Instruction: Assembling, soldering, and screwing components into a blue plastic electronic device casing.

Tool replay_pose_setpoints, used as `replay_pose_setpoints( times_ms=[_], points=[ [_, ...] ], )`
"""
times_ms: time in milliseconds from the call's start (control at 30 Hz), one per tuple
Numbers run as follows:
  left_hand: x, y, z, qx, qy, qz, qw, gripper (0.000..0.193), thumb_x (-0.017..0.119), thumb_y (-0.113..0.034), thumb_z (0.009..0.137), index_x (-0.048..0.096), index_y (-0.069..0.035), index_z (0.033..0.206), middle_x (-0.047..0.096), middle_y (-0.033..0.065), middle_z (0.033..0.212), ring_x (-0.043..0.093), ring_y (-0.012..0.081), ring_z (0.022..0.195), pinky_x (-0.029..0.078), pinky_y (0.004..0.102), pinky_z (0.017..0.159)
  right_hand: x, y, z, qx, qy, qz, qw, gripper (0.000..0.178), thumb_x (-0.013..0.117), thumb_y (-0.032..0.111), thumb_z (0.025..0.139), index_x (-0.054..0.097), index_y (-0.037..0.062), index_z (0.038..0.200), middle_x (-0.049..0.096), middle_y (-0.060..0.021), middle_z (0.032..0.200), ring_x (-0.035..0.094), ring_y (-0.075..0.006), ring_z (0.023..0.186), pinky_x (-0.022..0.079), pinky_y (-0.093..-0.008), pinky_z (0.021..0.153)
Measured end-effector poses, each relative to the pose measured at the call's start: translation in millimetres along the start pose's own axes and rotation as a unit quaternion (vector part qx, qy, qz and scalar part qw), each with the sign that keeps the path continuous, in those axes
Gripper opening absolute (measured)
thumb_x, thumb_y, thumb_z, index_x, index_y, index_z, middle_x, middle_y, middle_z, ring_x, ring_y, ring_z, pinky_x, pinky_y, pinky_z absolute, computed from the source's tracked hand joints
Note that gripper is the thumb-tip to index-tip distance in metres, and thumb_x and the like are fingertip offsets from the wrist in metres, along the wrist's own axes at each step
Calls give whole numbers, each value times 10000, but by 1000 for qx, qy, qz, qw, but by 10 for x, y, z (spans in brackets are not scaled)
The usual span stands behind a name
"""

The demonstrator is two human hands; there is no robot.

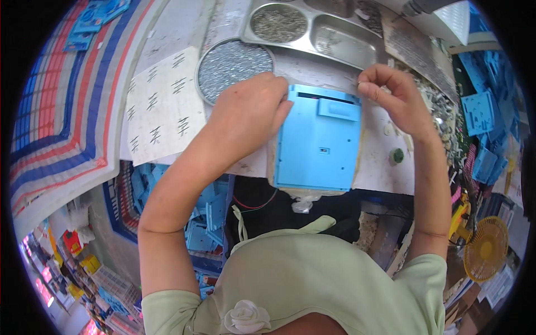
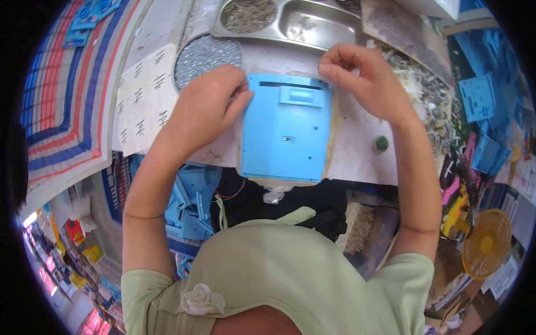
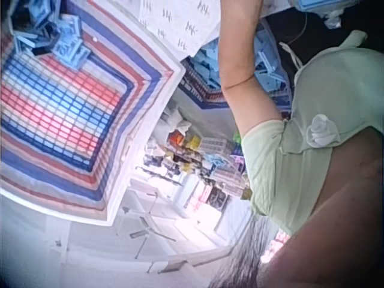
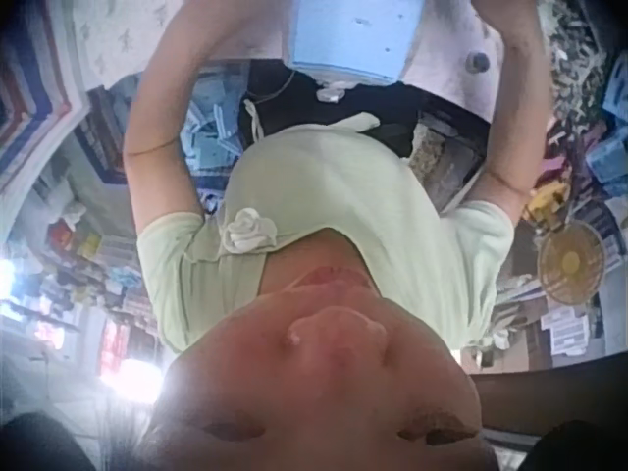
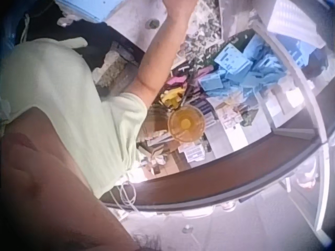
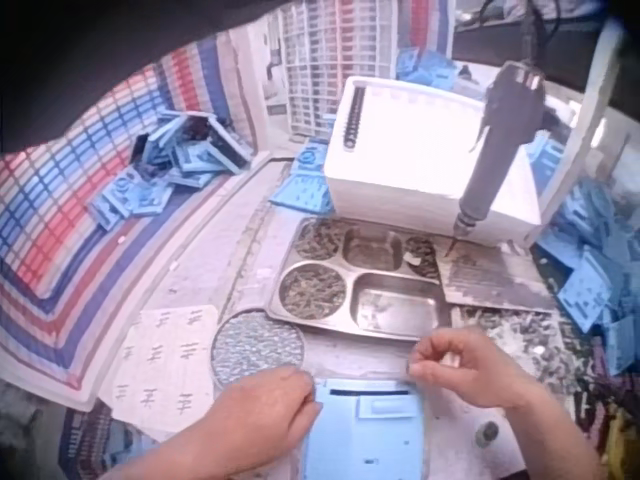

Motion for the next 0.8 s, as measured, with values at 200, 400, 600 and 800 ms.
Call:
replay_pose_setpoints(
  times_ms=[200, 400, 600, 800],
  points=[
    [-65, -22, 103, -10, 61, 31, 998, 176, 682, -146, 862, 612, 12, 827, 623, 166, 779, 624, 348, 729, 491, 432, 674, -12, -249, -245, 76, -5, 171, 982, 196, 727, 220, 950, 695, 28, 976, 625, 38, 847, 536, -57, 787, 445, -222, 742],
    [-91, 112, 167, -50, 118, -54, 990, 206, 678, -161, 859, 609, 24, 797, 580, 156, 667, 569, 304, 614, 453, 396, 605, 1, -407, -158, 96, 1, 229, 969, 182, 720, 219, 952, 691, 40, 973, 588, 41, 774, 489, -55, 690, 408, -216, 647],
    [-84, 176, 93, -77, 106, -140, 981, 199, 680, -156, 877, 628, 30, 829, 550, 99, 655, 521, 189, 609, 432, 340, 596, 32, -400, -155, 117, -13, 237, 964, 171, 711, 203, 953, 687, 38, 988, 618, 22, 790, 528, -70, 703, 436, -227, 662],
    [-96, 233, 54, -97, 103, -175, 974, 172, 686, -145, 877, 666, 25, 878, 570, 72, 679, 519, 144, 635, 435, 311, 608, 8, -368, -189, 90, -16, 191, 977, 144, 709, 162, 948, 684, 29, 996, 655, 6, 832, 565, -78, 733, 460, -242, 674]
  ],
)
Point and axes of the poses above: each hand's wrist, its own z-axis towards the middle knuckle, its own x-axis out of the palm, y = z × x, the point moved 3 cm from there along z, towards the middle knuckle
